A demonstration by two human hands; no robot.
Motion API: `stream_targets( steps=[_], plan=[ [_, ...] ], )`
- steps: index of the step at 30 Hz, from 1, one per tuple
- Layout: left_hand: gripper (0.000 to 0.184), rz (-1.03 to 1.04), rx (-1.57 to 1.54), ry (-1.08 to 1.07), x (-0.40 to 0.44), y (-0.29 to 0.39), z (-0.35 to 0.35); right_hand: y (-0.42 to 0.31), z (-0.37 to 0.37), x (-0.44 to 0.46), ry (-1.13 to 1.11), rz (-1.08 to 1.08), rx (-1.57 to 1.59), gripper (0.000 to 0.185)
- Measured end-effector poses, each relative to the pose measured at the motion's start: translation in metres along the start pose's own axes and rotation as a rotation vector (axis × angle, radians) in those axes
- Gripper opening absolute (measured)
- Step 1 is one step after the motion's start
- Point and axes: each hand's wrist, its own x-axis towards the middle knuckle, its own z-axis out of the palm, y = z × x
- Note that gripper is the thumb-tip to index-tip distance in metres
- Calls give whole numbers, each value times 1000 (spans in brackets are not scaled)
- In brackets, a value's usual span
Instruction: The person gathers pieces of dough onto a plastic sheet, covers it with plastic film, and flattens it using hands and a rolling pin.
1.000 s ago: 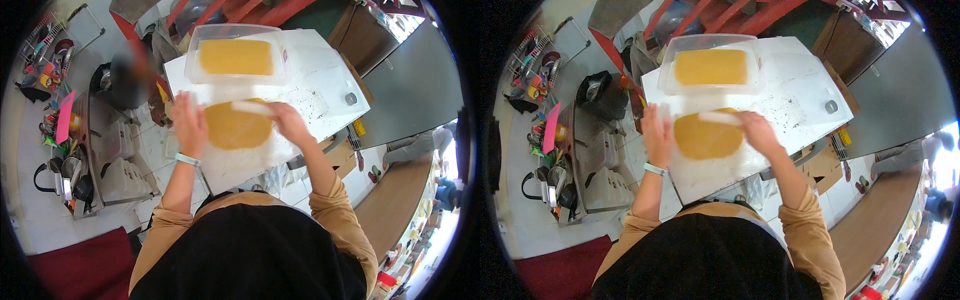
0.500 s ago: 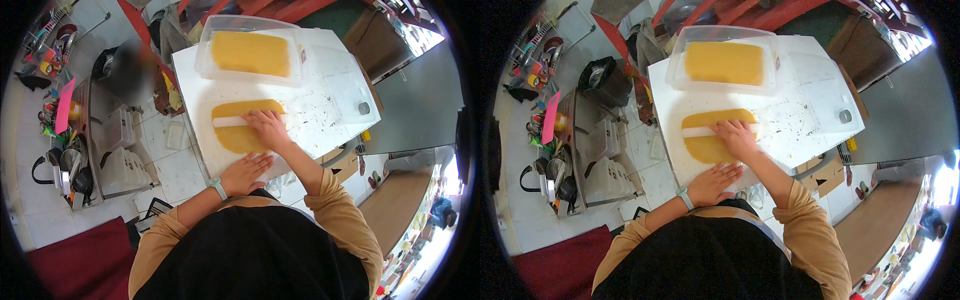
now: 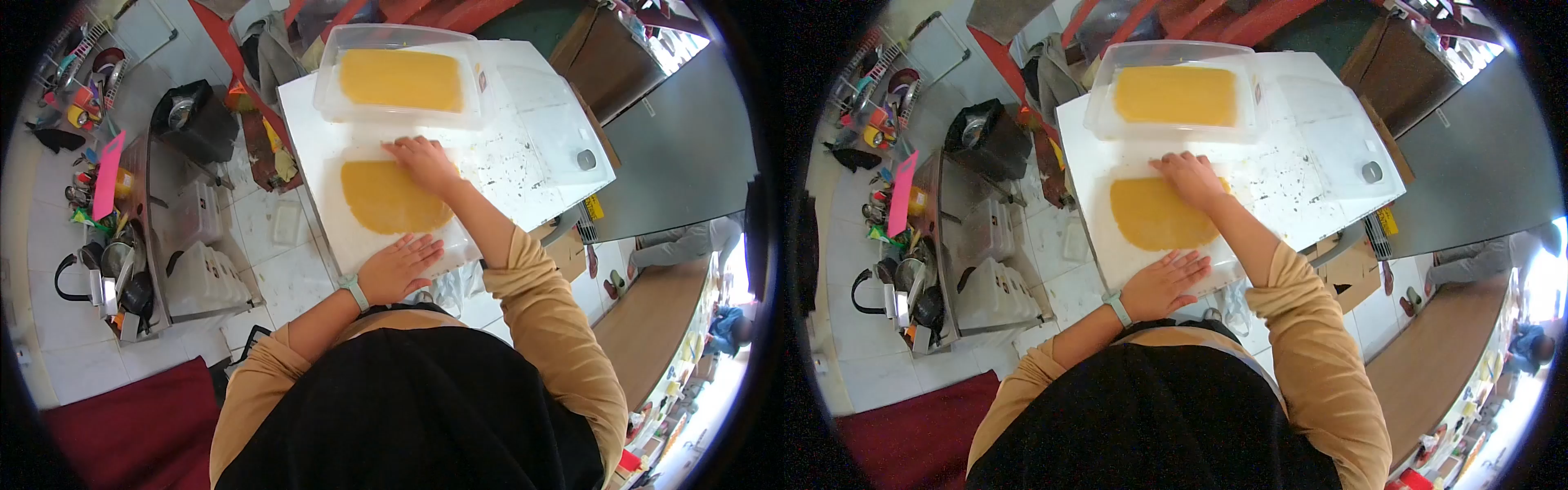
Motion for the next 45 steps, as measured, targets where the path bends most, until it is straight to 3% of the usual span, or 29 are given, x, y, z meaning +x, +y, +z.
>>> stream_targets(
  steps=[6,10,13,15,17,19,21,24,27,28,34,40,43,45],
  plan=[
    [55,-43,-47,-11,0,6,3,-17,0,-48,-4,-115,20,48],
    [52,-11,-49,10,0,6,2,4,0,-20,18,-25,-77,45],
    [41,-162,-723,26,6,-7,-31,7,-4,-4,16,6,-19,43],
    [26,-358,-756,310,16,-38,-48,10,0,-4,-2,5,-7,42],
    [18,-543,-454,599,31,-71,-77,6,-7,-7,-27,1,3,40],
    [20,-530,-318,689,46,-104,-98,8,-11,-5,-16,16,23,38],
    [21,-464,-108,497,58,-142,-102,20,-15,3,27,48,53,35],
    [26,-373,157,344,58,-169,-83,19,-46,15,-307,388,-125,33],
    [35,-374,319,339,53,-178,-67,26,-19,-10,118,391,-219,35],
    [39,-392,357,346,50,-176,-64,28,-15,-12,141,384,-192,36],
    [51,-434,275,218,32,-148,-62,21,-2,-45,123,286,-204,45],
    [53,-393,230,312,-1,-104,-54,-2,-11,-92,150,212,-141,48],
    [50,-381,343,218,-1,-101,-70,4,-28,-87,-2,212,-100,44],
    [47,-563,160,-44,27,-106,-101,21,-45,-55,-102,290,98,42]
  ],
)
